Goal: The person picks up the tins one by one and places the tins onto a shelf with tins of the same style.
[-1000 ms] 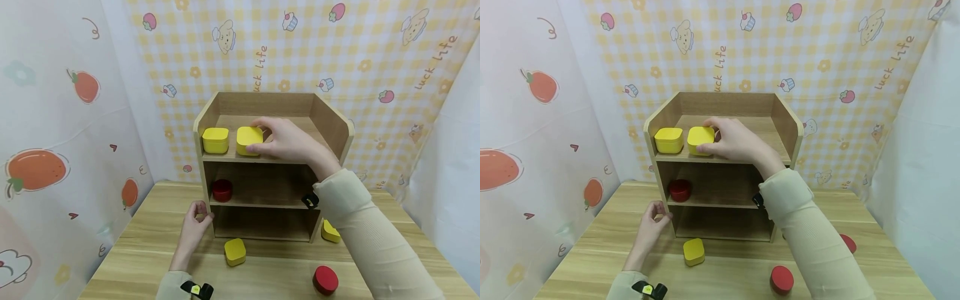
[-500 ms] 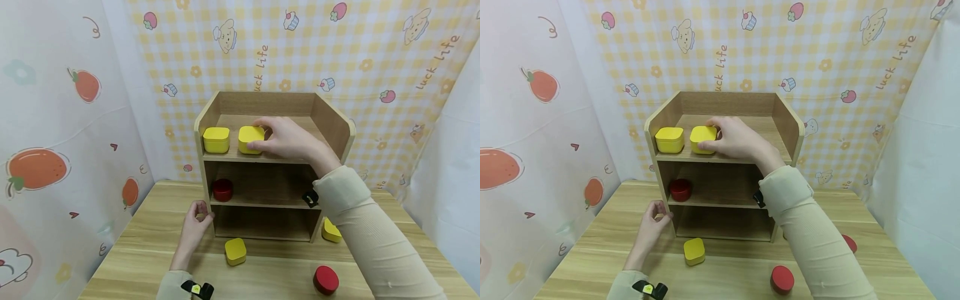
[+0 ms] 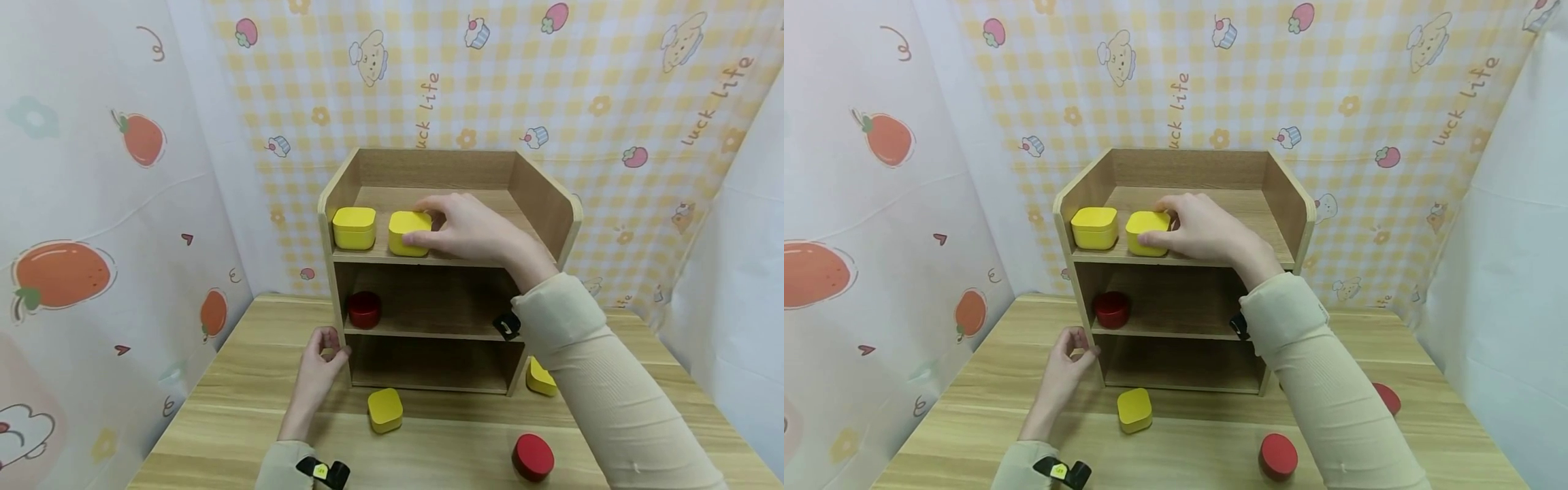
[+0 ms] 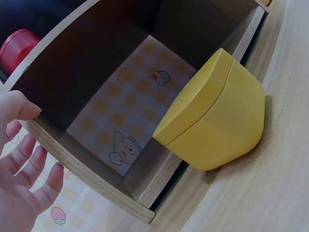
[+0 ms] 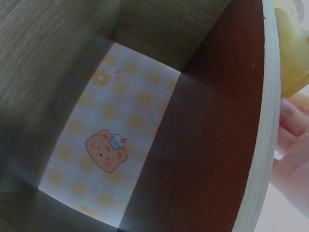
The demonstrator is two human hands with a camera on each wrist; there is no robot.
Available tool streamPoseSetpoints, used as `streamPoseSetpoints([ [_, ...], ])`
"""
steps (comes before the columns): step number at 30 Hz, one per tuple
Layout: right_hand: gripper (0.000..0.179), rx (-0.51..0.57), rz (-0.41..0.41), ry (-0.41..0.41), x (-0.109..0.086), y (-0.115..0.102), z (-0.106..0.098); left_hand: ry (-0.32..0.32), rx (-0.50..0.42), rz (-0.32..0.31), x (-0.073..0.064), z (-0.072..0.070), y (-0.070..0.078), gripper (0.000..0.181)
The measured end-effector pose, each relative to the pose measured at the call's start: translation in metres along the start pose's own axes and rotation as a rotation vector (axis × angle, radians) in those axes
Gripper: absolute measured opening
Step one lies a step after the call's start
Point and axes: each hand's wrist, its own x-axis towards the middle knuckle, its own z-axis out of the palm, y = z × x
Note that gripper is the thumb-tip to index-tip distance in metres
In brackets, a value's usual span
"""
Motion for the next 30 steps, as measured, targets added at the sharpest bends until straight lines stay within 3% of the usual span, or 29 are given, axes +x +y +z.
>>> streamPoseSetpoints([
  [6,0.049,0.025,0.010,-0.012,0.000,0.000,0.001,0.021,-0.009,0.005,0.009,0.000,-0.028,0.026],
  [9,0.048,0.041,0.017,-0.021,0.000,-0.001,0.002,0.023,-0.005,0.017,0.010,0.000,-0.033,0.027],
  [12,0.050,0.048,0.025,-0.030,0.000,-0.001,0.002,0.024,-0.009,0.021,0.010,0.000,-0.034,0.026],
  [19,0.078,0.080,0.065,-0.059,-0.009,-0.005,-0.001,0.023,-0.011,0.011,0.010,0.000,-0.035,0.027],
  [30,0.077,0.057,0.006,0.014,-0.032,-0.017,-0.003,0.017,-0.019,-0.002,0.009,0.000,-0.032,0.027],
])
